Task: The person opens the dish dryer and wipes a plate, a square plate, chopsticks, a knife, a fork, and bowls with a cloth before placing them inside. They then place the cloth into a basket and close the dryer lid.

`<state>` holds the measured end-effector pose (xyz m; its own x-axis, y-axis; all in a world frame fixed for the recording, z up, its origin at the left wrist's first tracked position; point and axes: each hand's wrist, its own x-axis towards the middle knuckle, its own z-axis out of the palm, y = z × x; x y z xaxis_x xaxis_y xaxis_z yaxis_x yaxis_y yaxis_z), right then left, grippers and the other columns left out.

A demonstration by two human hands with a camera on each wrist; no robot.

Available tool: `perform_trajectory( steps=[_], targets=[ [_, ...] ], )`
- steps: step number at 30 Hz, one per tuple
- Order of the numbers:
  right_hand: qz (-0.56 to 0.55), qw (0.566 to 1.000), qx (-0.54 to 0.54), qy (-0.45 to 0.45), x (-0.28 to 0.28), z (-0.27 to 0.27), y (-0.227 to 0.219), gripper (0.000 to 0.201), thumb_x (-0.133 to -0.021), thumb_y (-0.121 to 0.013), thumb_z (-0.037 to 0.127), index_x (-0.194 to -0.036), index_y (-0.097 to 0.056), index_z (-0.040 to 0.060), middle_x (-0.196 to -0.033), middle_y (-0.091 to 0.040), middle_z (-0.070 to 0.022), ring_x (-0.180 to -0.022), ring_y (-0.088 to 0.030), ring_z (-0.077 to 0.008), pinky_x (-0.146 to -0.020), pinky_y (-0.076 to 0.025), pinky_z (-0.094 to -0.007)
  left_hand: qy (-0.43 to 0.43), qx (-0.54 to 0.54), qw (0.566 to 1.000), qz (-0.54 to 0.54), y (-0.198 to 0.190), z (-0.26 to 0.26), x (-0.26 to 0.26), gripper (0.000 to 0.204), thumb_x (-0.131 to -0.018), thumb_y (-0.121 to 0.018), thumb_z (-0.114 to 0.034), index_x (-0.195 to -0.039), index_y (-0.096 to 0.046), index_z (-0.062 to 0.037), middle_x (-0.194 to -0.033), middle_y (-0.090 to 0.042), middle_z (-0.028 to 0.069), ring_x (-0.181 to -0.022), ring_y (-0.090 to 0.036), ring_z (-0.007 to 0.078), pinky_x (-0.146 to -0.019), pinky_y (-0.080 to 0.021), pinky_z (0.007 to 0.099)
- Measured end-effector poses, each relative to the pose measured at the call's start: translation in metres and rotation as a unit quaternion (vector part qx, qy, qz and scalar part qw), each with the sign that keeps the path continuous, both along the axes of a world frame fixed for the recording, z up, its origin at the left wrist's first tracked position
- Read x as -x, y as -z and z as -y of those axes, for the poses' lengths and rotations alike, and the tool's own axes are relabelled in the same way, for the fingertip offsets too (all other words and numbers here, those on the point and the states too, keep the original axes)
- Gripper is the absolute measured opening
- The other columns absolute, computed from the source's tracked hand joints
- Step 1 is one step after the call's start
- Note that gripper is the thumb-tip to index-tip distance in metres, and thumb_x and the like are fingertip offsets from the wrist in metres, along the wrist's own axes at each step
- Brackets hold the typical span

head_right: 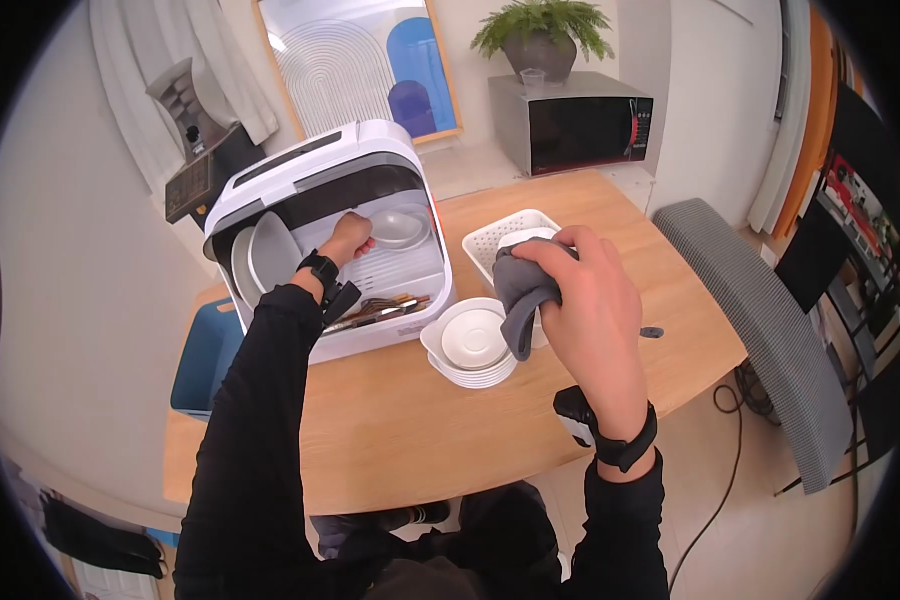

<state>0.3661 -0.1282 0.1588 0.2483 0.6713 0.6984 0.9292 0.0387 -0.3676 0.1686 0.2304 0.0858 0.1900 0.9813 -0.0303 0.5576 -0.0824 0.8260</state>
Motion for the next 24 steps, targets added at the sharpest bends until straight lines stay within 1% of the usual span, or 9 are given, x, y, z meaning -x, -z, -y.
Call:
perform_trajectory(
  steps=[5, 8, 11, 14, 17, 20, 23, 24],
  targets=[
    [-0.015, 1.000, 0.005, 0.001, -0.010, -0.001, 0.007, 0.043, -0.065, -0.064, -0.009, -0.100, -0.071, 0.0150, -0.103, -0.061, -0.0067, -0.096, -0.058, -0.0282, -0.076, -0.049, -0.0367, -0.006, -0.002, 1.000, -0.028, 0.008, -0.005, -0.009, 0.026, -0.081, -0.045, -0.011, -0.079, -0.063, 0.0077, -0.065, -0.064, 0.0143, -0.049, -0.059, 0.0194, -0.041, -0.043, 0.0325],
    [-0.023, 1.000, 0.010, -0.003, -0.013, 0.000, 0.009, 0.043, -0.065, -0.065, -0.009, -0.100, -0.071, 0.0150, -0.103, -0.061, -0.0066, -0.096, -0.058, -0.0282, -0.076, -0.049, -0.0367, -0.001, 0.007, 1.000, -0.020, 0.012, -0.010, -0.010, 0.026, -0.081, -0.045, -0.010, -0.076, -0.063, 0.0072, -0.064, -0.064, 0.0145, -0.050, -0.060, 0.0197, -0.042, -0.044, 0.0328],
    [-0.032, 0.999, 0.015, -0.001, -0.015, 0.002, 0.011, 0.043, -0.065, -0.065, -0.009, -0.101, -0.071, 0.0151, -0.103, -0.061, -0.0066, -0.096, -0.058, -0.0282, -0.076, -0.049, -0.0367, 0.009, 0.004, 0.999, -0.040, 0.012, -0.013, -0.010, 0.024, -0.081, -0.046, -0.008, -0.076, -0.064, 0.0072, -0.065, -0.065, 0.0148, -0.050, -0.060, 0.0199, -0.042, -0.045, 0.0321],
    [-0.034, 0.999, 0.011, -0.004, -0.017, 0.004, 0.014, 0.043, -0.065, -0.065, -0.008, -0.101, -0.071, 0.0153, -0.102, -0.061, -0.0068, -0.096, -0.059, -0.0283, -0.076, -0.049, -0.0366, 0.032, -0.008, 0.996, -0.087, 0.015, -0.029, -0.007, 0.022, -0.079, -0.049, -0.007, -0.077, -0.064, 0.0079, -0.067, -0.065, 0.0164, -0.052, -0.061, 0.0213, -0.043, -0.046, 0.0317],
    [-0.034, 0.999, 0.015, -0.001, -0.019, 0.004, 0.018, 0.043, -0.065, -0.066, -0.008, -0.101, -0.071, 0.0154, -0.102, -0.061, -0.0071, -0.096, -0.059, -0.0284, -0.076, -0.049, -0.0366, 0.030, -0.029, 0.981, -0.188, 0.008, -0.025, -0.010, 0.020, -0.076, -0.054, -0.008, -0.080, -0.065, 0.0080, -0.071, -0.066, 0.0185, -0.056, -0.065, 0.0238, -0.046, -0.049, 0.0328],
    [-0.033, 0.999, 0.020, 0.005, -0.021, 0.003, 0.021, 0.043, -0.065, -0.066, -0.008, -0.101, -0.071, 0.0156, -0.102, -0.061, -0.0070, -0.096, -0.059, -0.0283, -0.076, -0.050, -0.0366, -0.001, -0.090, 0.982, -0.165, 0.024, -0.041, -0.011, 0.021, -0.074, -0.058, -0.009, -0.086, -0.064, 0.0079, -0.077, -0.067, 0.0216, -0.062, -0.068, 0.0277, -0.053, -0.053, 0.0355],
    [-0.031, 0.999, 0.027, 0.010, -0.022, 0.001, 0.022, 0.043, -0.065, -0.066, -0.007, -0.101, -0.071, 0.0158, -0.103, -0.061, -0.0069, -0.096, -0.059, -0.0282, -0.077, -0.050, -0.0365, 0.024, -0.146, 0.958, -0.248, 0.034, -0.060, -0.012, 0.023, -0.068, -0.063, -0.009, -0.085, -0.062, 0.0048, -0.077, -0.065, 0.0193, -0.057, -0.065, 0.0289, -0.050, -0.051, 0.0366],
    [-0.031, 0.999, 0.030, 0.013, -0.022, 0.000, 0.023, 0.043, -0.065, -0.066, -0.007, -0.101, -0.071, 0.0159, -0.103, -0.061, -0.0069, -0.096, -0.059, -0.0282, -0.077, -0.050, -0.0365, 0.018, -0.164, 0.955, -0.247, 0.038, -0.062, -0.013, 0.025, -0.066, -0.064, -0.010, -0.087, -0.062, 0.0042, -0.081, -0.065, 0.0198, -0.062, -0.066, 0.0292, -0.054, -0.052, 0.0365]
  ],
)
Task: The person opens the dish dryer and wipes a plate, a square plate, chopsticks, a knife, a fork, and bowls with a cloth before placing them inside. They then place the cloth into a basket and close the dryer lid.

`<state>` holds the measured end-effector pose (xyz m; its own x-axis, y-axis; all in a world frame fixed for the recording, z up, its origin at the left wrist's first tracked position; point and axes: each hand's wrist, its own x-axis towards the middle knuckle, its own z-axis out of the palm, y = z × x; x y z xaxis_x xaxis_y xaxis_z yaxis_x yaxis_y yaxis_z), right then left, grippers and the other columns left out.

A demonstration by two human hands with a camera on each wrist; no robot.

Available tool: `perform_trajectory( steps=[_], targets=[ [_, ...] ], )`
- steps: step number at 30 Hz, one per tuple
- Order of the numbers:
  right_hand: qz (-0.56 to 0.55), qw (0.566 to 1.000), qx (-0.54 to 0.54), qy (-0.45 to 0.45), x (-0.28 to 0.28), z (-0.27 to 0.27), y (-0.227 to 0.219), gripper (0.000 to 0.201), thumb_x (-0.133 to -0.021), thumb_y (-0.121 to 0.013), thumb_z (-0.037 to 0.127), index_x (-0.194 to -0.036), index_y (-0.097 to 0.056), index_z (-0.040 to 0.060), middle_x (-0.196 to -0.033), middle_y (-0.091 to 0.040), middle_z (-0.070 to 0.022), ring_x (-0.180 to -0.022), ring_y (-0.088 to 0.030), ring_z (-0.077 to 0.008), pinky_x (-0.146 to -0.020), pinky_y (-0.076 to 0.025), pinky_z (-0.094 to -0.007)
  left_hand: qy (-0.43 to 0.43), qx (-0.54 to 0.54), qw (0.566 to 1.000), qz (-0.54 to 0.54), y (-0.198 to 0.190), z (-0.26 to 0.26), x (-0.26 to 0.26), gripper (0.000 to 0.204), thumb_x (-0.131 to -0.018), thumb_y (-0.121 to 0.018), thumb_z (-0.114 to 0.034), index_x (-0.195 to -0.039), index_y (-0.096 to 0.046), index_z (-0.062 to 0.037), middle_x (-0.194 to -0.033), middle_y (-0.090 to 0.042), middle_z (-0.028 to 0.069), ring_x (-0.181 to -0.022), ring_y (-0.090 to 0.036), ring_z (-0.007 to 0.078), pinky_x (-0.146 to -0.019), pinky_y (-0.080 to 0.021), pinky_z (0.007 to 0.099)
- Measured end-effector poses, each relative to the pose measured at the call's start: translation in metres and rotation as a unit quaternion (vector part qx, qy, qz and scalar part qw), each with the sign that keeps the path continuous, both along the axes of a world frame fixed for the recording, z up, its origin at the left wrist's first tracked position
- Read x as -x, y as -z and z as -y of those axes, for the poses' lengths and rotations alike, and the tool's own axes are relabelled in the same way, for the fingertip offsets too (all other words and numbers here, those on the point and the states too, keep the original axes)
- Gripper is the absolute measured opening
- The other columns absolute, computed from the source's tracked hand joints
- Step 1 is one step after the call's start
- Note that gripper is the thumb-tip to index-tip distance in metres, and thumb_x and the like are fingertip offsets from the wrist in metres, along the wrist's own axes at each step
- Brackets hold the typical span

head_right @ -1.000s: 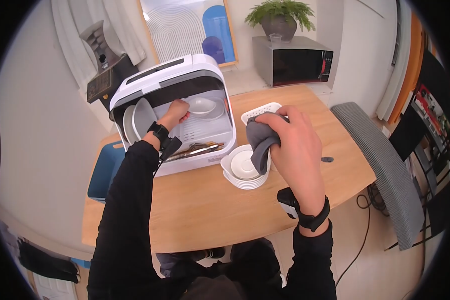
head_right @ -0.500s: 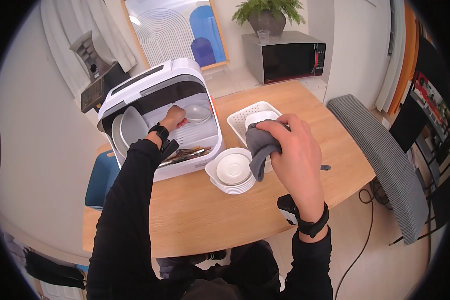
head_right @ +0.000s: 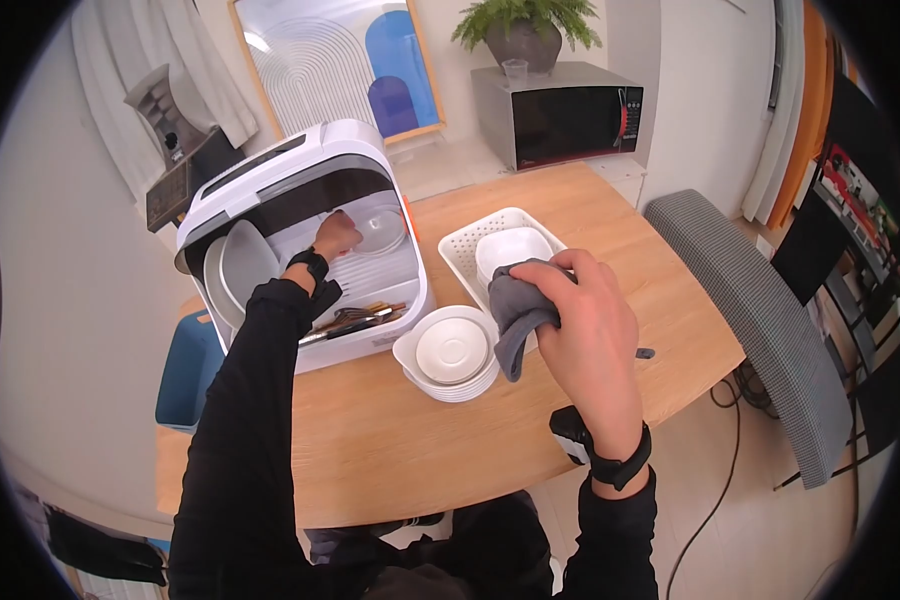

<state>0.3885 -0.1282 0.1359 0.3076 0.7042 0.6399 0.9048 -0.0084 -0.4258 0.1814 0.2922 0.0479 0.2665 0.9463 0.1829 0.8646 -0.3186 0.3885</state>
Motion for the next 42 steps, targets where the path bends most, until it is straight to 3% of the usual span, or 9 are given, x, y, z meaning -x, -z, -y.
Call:
perform_trajectory(
  steps=[5, 8, 11, 14, 24, 32, 34, 37, 42],
  targets=[
    [-0.007, 1.000, 0.010, 0.001, 0.000, -0.003, 0.003, 0.044, -0.065, -0.066, -0.007, -0.101, -0.071, 0.0163, -0.104, -0.061, -0.0066, -0.097, -0.059, -0.0284, -0.077, -0.050, -0.0366, 0.044, -0.077, 0.996, -0.012, 0.015, -0.014, 0.004, 0.036, -0.063, -0.068, -0.012, -0.097, -0.064, -0.0012, -0.090, -0.067, 0.0186, -0.082, -0.068, 0.0314, -0.074, -0.053, 0.0364],
    [-0.007, 1.000, 0.007, -0.002, 0.000, -0.004, 0.003, 0.044, -0.065, -0.067, -0.007, -0.102, -0.071, 0.0164, -0.104, -0.061, -0.0067, -0.098, -0.059, -0.0285, -0.078, -0.050, -0.0367, 0.040, -0.048, 0.998, -0.015, 0.009, -0.012, 0.005, 0.040, -0.062, -0.071, -0.013, -0.100, -0.065, -0.0048, -0.094, -0.068, 0.0175, -0.089, -0.066, 0.0322, -0.080, -0.052, 0.0357],
    [-0.011, 1.000, 0.010, -0.008, 0.001, -0.003, 0.006, 0.043, -0.065, -0.067, -0.006, -0.102, -0.071, 0.0164, -0.104, -0.061, -0.0068, -0.098, -0.059, -0.0286, -0.078, -0.050, -0.0367, 0.079, -0.138, 0.987, -0.017, 0.007, 0.000, 0.008, 0.036, -0.063, -0.073, -0.013, -0.098, -0.067, -0.0073, -0.089, -0.068, 0.0168, -0.086, -0.067, 0.0304, -0.079, -0.052, 0.0354],
    [-0.003, 1.000, 0.005, -0.009, 0.000, -0.005, 0.007, 0.043, -0.065, -0.068, -0.006, -0.102, -0.071, 0.0165, -0.104, -0.061, -0.0067, -0.098, -0.059, -0.0285, -0.077, -0.050, -0.0366, 0.077, -0.061, 0.995, 0.019, -0.006, 0.012, 0.005, 0.026, -0.069, -0.064, -0.007, -0.095, -0.068, -0.0076, -0.103, -0.067, 0.0173, -0.102, -0.063, 0.0338, -0.088, -0.050, 0.0384],
    [-0.012, 1.000, -0.001, -0.002, 0.000, 0.002, 0.002, 0.043, -0.065, -0.069, -0.006, -0.102, -0.071, 0.0167, -0.102, -0.061, -0.0055, -0.097, -0.060, -0.0278, -0.075, -0.050, -0.0362, 0.113, -0.091, 0.986, 0.086, -0.015, 0.019, 0.005, 0.025, -0.076, -0.057, -0.010, -0.096, -0.071, -0.0067, -0.095, -0.069, 0.0190, -0.094, -0.066, 0.0342, -0.083, -0.051, 0.0375],
    [-0.017, 0.999, -0.009, 0.026, -0.015, 0.009, 0.002, 0.045, -0.067, -0.067, -0.007, -0.105, -0.069, 0.0159, -0.099, -0.061, -0.0055, -0.093, -0.061, -0.0273, -0.073, -0.050, -0.0353, 0.194, -0.122, 0.972, 0.059, -0.092, 0.190, -0.023, 0.016, -0.081, -0.063, -0.021, -0.090, -0.068, -0.0083, -0.082, -0.068, 0.0110, -0.081, -0.066, 0.0270, -0.069, -0.051, 0.0371],
    [-0.016, 0.999, -0.001, 0.042, -0.019, 0.010, 0.002, 0.045, -0.067, -0.067, -0.005, -0.107, -0.068, 0.0156, -0.099, -0.061, -0.0060, -0.093, -0.061, -0.0276, -0.073, -0.050, -0.0354, 0.295, -0.147, 0.942, 0.067, -0.086, 0.211, -0.044, 0.017, -0.081, -0.063, -0.022, -0.090, -0.067, -0.0084, -0.083, -0.068, 0.0091, -0.081, -0.066, 0.0256, -0.066, -0.051, 0.0364],
    [-0.022, 0.998, 0.000, 0.052, -0.023, 0.011, 0.005, 0.046, -0.069, -0.068, -0.003, -0.111, -0.066, 0.0153, -0.099, -0.062, -0.0073, -0.092, -0.062, -0.0286, -0.074, -0.051, -0.0360, 0.344, -0.157, 0.924, 0.054, -0.079, 0.213, -0.089, 0.021, -0.082, -0.063, -0.024, -0.093, -0.067, -0.0071, -0.088, -0.068, 0.0117, -0.084, -0.066, 0.0280, -0.069, -0.052, 0.0391],
    [-0.061, 0.997, -0.006, 0.056, -0.027, 0.027, 0.007, 0.045, -0.072, -0.071, 0.002, -0.114, -0.064, 0.0148, -0.099, -0.063, -0.0085, -0.089, -0.064, -0.0296, -0.073, -0.051, -0.0367, 0.270, -0.042, 0.958, -0.083, -0.057, 0.169, -0.148, 0.031, -0.075, -0.065, -0.025, -0.095, -0.070, -0.0009, -0.095, -0.068, 0.0206, -0.092, -0.065, 0.0370, -0.077, -0.052, 0.0449]
  ],
)
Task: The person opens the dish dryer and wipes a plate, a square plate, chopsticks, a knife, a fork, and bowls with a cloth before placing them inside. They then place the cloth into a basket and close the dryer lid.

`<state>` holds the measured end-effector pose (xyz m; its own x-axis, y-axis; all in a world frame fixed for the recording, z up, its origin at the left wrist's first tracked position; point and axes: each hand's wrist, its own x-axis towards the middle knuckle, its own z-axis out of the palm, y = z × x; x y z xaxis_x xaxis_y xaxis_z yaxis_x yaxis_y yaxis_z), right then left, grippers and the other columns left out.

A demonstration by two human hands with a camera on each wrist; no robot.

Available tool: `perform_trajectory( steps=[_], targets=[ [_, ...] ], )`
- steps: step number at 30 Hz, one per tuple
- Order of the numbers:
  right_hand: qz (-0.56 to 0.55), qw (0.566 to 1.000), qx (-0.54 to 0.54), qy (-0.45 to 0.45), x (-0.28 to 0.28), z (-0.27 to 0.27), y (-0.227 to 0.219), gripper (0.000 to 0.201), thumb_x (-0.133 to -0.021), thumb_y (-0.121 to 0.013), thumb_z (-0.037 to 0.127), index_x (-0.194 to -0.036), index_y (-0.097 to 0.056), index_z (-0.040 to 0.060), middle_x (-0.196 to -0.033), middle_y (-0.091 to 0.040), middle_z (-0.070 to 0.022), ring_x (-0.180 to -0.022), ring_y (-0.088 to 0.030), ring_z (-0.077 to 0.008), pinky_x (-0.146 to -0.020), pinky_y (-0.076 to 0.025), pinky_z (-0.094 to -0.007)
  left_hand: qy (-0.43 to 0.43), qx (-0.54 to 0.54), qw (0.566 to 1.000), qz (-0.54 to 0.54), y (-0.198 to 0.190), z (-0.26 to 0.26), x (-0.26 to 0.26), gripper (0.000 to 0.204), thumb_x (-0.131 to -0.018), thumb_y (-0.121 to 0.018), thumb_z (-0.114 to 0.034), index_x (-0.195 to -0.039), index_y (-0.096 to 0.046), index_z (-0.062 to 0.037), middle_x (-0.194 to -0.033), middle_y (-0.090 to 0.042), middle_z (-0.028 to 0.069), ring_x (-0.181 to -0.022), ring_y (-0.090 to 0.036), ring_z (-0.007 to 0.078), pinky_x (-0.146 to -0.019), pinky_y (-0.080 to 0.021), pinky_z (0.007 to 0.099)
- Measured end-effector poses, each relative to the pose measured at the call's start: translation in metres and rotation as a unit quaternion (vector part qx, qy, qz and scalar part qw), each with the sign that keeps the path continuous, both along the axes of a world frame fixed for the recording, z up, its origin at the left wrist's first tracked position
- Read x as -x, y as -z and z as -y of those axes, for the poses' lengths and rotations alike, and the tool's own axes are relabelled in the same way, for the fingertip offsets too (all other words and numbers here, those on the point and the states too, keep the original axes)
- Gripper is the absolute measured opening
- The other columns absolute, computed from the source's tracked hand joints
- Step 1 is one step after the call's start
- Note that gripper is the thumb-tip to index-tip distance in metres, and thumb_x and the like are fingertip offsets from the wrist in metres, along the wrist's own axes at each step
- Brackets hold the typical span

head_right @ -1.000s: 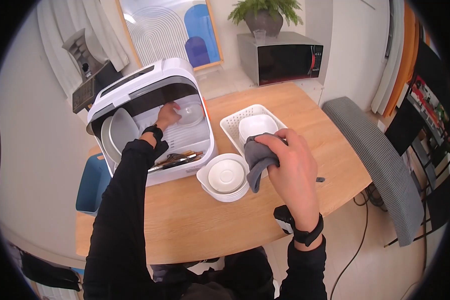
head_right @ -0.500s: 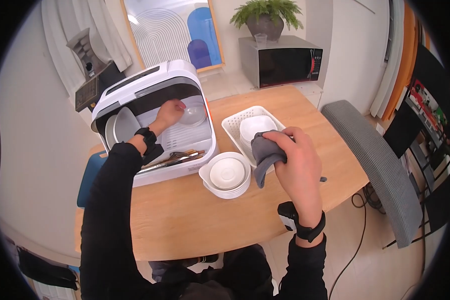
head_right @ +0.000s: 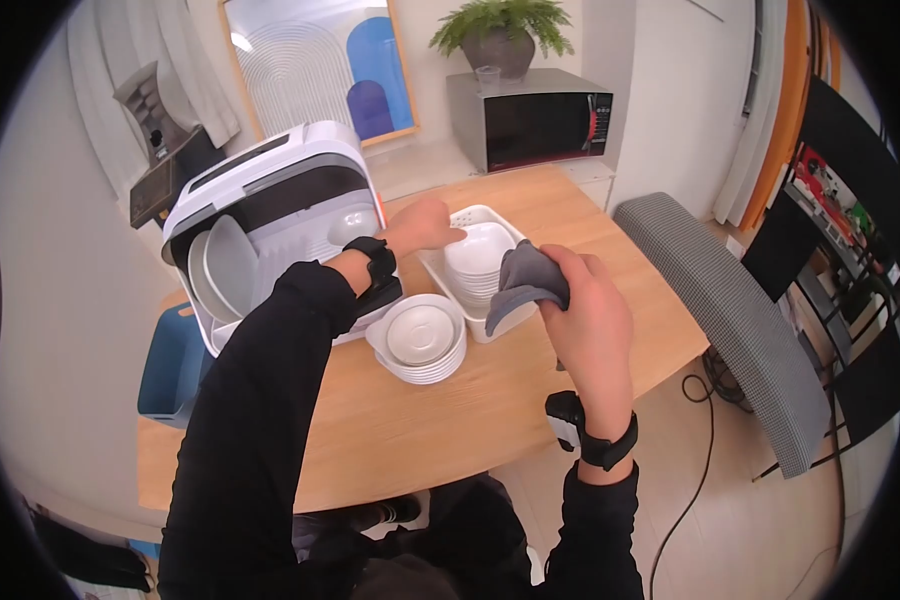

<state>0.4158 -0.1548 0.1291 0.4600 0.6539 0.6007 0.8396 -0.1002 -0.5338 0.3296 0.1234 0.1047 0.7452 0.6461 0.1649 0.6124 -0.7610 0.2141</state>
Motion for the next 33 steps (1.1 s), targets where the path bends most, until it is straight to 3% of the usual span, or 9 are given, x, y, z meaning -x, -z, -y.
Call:
perform_trajectory(
  steps=[6, 12, 15, 19, 21, 26, 27, 30, 33],
  targets=[
    [0.004, 1.000, 0.010, 0.026, -0.016, 0.007, 0.005, 0.044, -0.072, -0.072, 0.003, -0.113, -0.064, 0.0157, -0.100, -0.063, -0.0077, -0.089, -0.064, -0.0290, -0.074, -0.051, -0.0362, 0.003, 0.002, 1.000, -0.006, 0.005, 0.001, 0.000, 0.029, -0.075, -0.065, -0.022, -0.093, -0.071, -0.0008, -0.097, -0.068, 0.0202, -0.093, -0.065, 0.0366, -0.078, -0.052, 0.0459],
    [-0.004, 1.000, 0.011, 0.029, -0.019, 0.005, 0.008, 0.043, -0.073, -0.071, 0.005, -0.114, -0.064, 0.0162, -0.101, -0.064, -0.0074, -0.091, -0.064, -0.0288, -0.075, -0.051, -0.0372, -0.037, -0.009, 0.998, 0.050, -0.006, 0.019, 0.004, 0.027, -0.086, -0.059, -0.022, -0.104, -0.064, -0.0013, -0.100, -0.067, 0.0201, -0.096, -0.064, 0.0379, -0.079, -0.051, 0.0459],
    [-0.011, 0.999, 0.026, 0.036, -0.017, 0.003, 0.005, 0.043, -0.074, -0.071, 0.007, -0.115, -0.064, 0.0167, -0.102, -0.064, -0.0071, -0.092, -0.064, -0.0291, -0.076, -0.051, -0.0376, -0.029, -0.052, 0.993, 0.101, -0.013, 0.034, 0.015, 0.026, -0.091, -0.057, -0.025, -0.103, -0.062, -0.0021, -0.093, -0.067, 0.0183, -0.092, -0.065, 0.0371, -0.075, -0.050, 0.0478],
    [0.000, 1.000, 0.019, 0.021, -0.006, -0.005, -0.005, 0.044, -0.074, -0.069, 0.006, -0.117, -0.063, 0.0155, -0.106, -0.065, -0.0084, -0.095, -0.064, -0.0291, -0.079, -0.051, -0.0368, -0.004, -0.042, 0.959, 0.279, -0.032, 0.067, 0.059, 0.022, -0.091, -0.058, -0.023, -0.099, -0.062, -0.0034, -0.078, -0.066, 0.0132, -0.074, -0.065, 0.0307, -0.064, -0.048, 0.0436],
    [-0.026, 0.998, -0.056, -0.034, 0.008, -0.014, -0.010, 0.044, -0.075, -0.068, 0.004, -0.118, -0.063, 0.0134, -0.109, -0.065, -0.0105, -0.097, -0.064, -0.0288, -0.082, -0.051, -0.0362, 0.015, -0.008, 0.926, 0.376, -0.037, 0.081, 0.095, 0.020, -0.090, -0.059, -0.022, -0.098, -0.062, -0.0040, -0.070, -0.064, 0.0103, -0.064, -0.063, 0.0270, -0.058, -0.047, 0.0396],
    [-0.195, 0.935, -0.191, -0.227, 0.068, -0.053, -0.021, 0.042, -0.086, -0.062, 0.003, -0.127, -0.055, 0.0028, -0.115, -0.064, -0.0115, -0.105, -0.062, -0.0197, -0.090, -0.048, -0.0297, -0.048, -0.022, 0.905, 0.422, -0.036, 0.109, 0.201, 0.016, -0.089, -0.063, -0.017, -0.096, -0.062, -0.0034, -0.062, -0.059, 0.0065, -0.053, -0.056, 0.0197, -0.051, -0.043, 0.0320],
    [-0.245, 0.919, -0.192, -0.242, 0.089, -0.062, -0.024, 0.042, -0.090, -0.060, 0.004, -0.131, -0.052, 0.0012, -0.116, -0.063, -0.0093, -0.107, -0.060, -0.0166, -0.092, -0.047, -0.0280, -0.067, -0.030, 0.901, 0.428, -0.033, 0.110, 0.219, 0.015, -0.089, -0.063, -0.017, -0.095, -0.062, -0.0031, -0.061, -0.059, 0.0060, -0.052, -0.056, 0.0190, -0.051, -0.043, 0.0313],
    [-0.323, 0.861, -0.219, -0.327, 0.143, -0.107, -0.011, 0.043, -0.091, -0.059, 0.004, -0.133, -0.050, 0.0022, -0.119, -0.062, -0.0085, -0.108, -0.059, -0.0165, -0.092, -0.046, -0.0280, -0.120, -0.014, 0.897, 0.424, -0.023, 0.104, 0.271, 0.017, -0.091, -0.063, -0.013, -0.101, -0.061, 0.0016, -0.063, -0.055, -0.0002, -0.056, -0.048, 0.0057, -0.051, -0.039, 0.0233],
    [-0.375, 0.840, -0.147, -0.364, 0.197, -0.138, -0.002, 0.046, -0.091, -0.061, 0.007, -0.135, -0.048, 0.0030, -0.119, -0.061, -0.0075, -0.109, -0.058, -0.0136, -0.092, -0.046, -0.0270, -0.124, -0.048, 0.894, 0.427, -0.020, 0.090, 0.311, 0.016, -0.091, -0.063, -0.012, -0.102, -0.061, 0.0006, -0.063, -0.055, 0.0010, -0.056, -0.050, 0.0072, -0.051, -0.040, 0.0239]
  ],
)
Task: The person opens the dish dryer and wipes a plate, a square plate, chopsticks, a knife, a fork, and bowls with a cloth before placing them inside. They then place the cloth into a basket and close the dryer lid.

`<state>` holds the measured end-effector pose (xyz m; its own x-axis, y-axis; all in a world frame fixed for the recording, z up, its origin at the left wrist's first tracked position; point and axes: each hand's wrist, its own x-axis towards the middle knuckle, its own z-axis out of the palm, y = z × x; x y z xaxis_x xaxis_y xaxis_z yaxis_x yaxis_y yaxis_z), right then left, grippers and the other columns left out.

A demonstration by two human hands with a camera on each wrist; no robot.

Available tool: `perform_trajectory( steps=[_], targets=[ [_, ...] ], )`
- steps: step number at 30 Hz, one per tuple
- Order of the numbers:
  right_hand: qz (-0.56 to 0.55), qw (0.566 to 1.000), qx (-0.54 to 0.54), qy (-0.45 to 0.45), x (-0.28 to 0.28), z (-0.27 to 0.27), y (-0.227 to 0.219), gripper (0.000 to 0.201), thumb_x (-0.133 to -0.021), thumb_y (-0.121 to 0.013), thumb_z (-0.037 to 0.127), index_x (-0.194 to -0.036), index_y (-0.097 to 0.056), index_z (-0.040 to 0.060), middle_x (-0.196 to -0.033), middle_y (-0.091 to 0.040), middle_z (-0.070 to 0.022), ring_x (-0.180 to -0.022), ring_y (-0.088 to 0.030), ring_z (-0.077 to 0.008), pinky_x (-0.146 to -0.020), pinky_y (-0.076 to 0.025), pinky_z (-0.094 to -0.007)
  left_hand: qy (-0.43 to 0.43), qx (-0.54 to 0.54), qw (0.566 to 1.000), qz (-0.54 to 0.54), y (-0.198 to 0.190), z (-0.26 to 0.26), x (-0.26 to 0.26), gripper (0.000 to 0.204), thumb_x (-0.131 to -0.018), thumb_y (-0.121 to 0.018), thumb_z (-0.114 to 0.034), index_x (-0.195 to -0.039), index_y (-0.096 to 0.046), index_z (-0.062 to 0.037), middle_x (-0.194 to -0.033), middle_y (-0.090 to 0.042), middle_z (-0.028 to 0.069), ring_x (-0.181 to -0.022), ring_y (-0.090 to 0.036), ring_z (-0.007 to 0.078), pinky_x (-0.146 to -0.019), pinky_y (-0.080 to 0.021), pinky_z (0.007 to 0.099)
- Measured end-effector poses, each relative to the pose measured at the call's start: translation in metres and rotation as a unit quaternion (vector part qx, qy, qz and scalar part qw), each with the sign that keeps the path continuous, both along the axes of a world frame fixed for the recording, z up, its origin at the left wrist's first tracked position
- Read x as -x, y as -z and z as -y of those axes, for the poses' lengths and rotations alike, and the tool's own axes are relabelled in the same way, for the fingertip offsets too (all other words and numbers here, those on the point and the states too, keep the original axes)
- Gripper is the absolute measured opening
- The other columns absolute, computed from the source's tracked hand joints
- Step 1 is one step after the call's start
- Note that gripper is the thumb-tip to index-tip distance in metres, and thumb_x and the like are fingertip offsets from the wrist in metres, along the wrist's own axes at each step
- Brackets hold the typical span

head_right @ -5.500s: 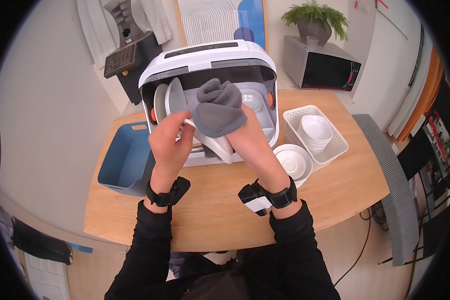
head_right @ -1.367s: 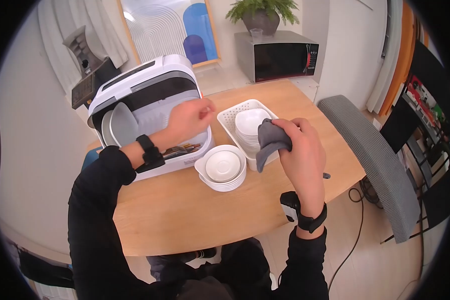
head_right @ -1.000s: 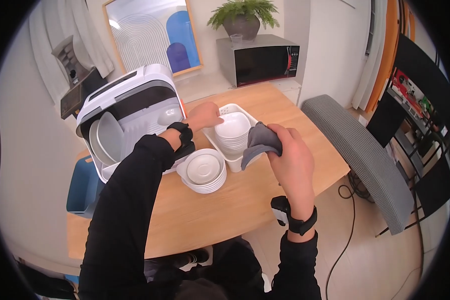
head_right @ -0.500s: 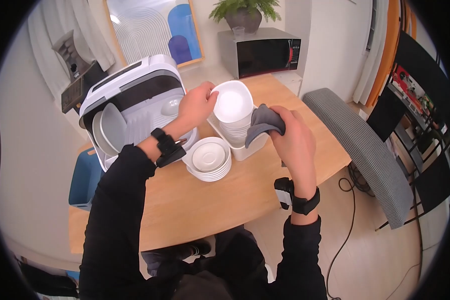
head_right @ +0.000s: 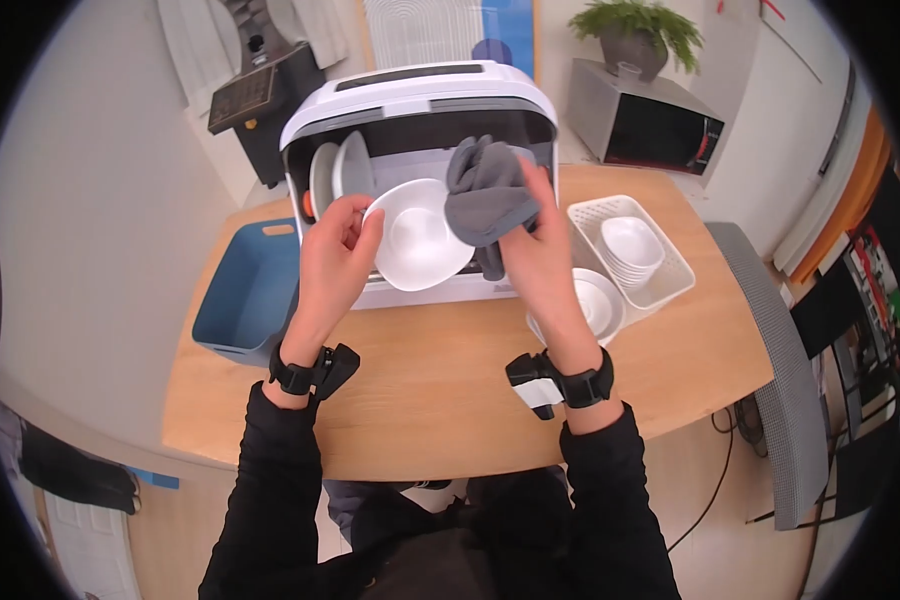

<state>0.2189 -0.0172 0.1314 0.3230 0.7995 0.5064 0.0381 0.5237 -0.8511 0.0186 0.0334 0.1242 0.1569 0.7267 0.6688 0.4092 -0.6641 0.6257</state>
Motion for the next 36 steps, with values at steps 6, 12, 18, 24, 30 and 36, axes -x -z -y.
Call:
perform_trajectory(
  steps=[6, 12, 18, 24, 30, 36],
  targets=[
    [0.013, 0.981, 0.105, -0.164, 0.042, -0.042, 0.010, 0.045, -0.086, -0.063, 0.004, -0.130, -0.053, 0.0048, -0.112, -0.064, -0.0054, -0.100, -0.060, -0.0126, -0.087, -0.049, -0.0259, -0.068, -0.110, 0.987, -0.092, 0.003, -0.016, 0.031, 0.015, -0.090, -0.063, -0.013, -0.103, -0.063, -0.0056, -0.075, -0.062, 0.0098, -0.060, -0.059, 0.0212, -0.056, -0.045, 0.0299],
    [0.203, 0.970, -0.004, -0.136, 0.040, -0.074, 0.027, 0.034, -0.075, -0.062, -0.009, -0.106, -0.059, 0.0049, -0.103, -0.064, -0.0035, -0.093, -0.060, -0.0132, -0.084, -0.047, -0.0253, -0.066, -0.135, 0.979, -0.140, 0.001, -0.018, 0.032, 0.015, -0.090, -0.061, -0.013, -0.104, -0.064, -0.0067, -0.085, -0.065, 0.0113, -0.070, -0.063, 0.0274, -0.061, -0.048, 0.0324],
    [0.169, 0.982, -0.085, 0.030, 0.040, -0.062, 0.009, 0.041, -0.071, -0.061, -0.011, -0.108, -0.058, 0.0060, -0.103, -0.064, -0.0057, -0.095, -0.061, -0.0171, -0.085, -0.047, -0.0275, -0.037, 0.045, 0.997, -0.060, -0.003, -0.009, 0.024, 0.028, -0.093, -0.058, -0.012, -0.120, -0.053, -0.0077, -0.085, -0.065, 0.0129, -0.072, -0.065, 0.0274, -0.058, -0.048, 0.0326],
    [0.311, 0.948, -0.059, -0.013, 0.038, -0.041, -0.007, 0.061, -0.066, -0.062, -0.013, -0.123, -0.055, 0.0093, -0.111, -0.063, -0.0106, -0.102, -0.063, -0.0277, -0.084, -0.051, -0.0337, -0.114, -0.147, 0.950, -0.250, -0.003, 0.001, 0.025, 0.030, -0.086, -0.058, -0.007, -0.116, -0.054, -0.0095, -0.077, -0.060, 0.0065, -0.068, -0.063, 0.0242, -0.056, -0.046, 0.0332],
    [0.418, 0.893, -0.159, 0.055, 0.059, -0.024, -0.010, 0.066, -0.062, -0.060, -0.015, -0.123, -0.055, 0.0095, -0.116, -0.058, -0.0142, -0.102, -0.060, -0.0362, -0.079, -0.051, -0.0404, -0.177, -0.292, 0.876, -0.341, -0.011, 0.016, 0.034, 0.034, -0.071, -0.065, -0.009, -0.104, -0.061, -0.0128, -0.065, -0.045, 0.0023, -0.063, -0.057, 0.0167, -0.061, -0.046, 0.0295],
    [0.319, 0.947, 0.048, -0.013, 0.049, -0.021, -0.018, 0.046, -0.074, -0.067, -0.007, -0.116, -0.059, 0.0086, -0.104, -0.065, -0.0083, -0.096, -0.063, -0.0221, -0.084, -0.048, -0.0289, -0.194, -0.397, 0.870, -0.220, -0.011, 0.009, 0.028, 0.022, -0.076, -0.071, -0.011, -0.097, -0.066, -0.0114, -0.070, -0.059, -0.0008, -0.061, -0.057, 0.0171, -0.059, -0.046, 0.0292]
  ],
)
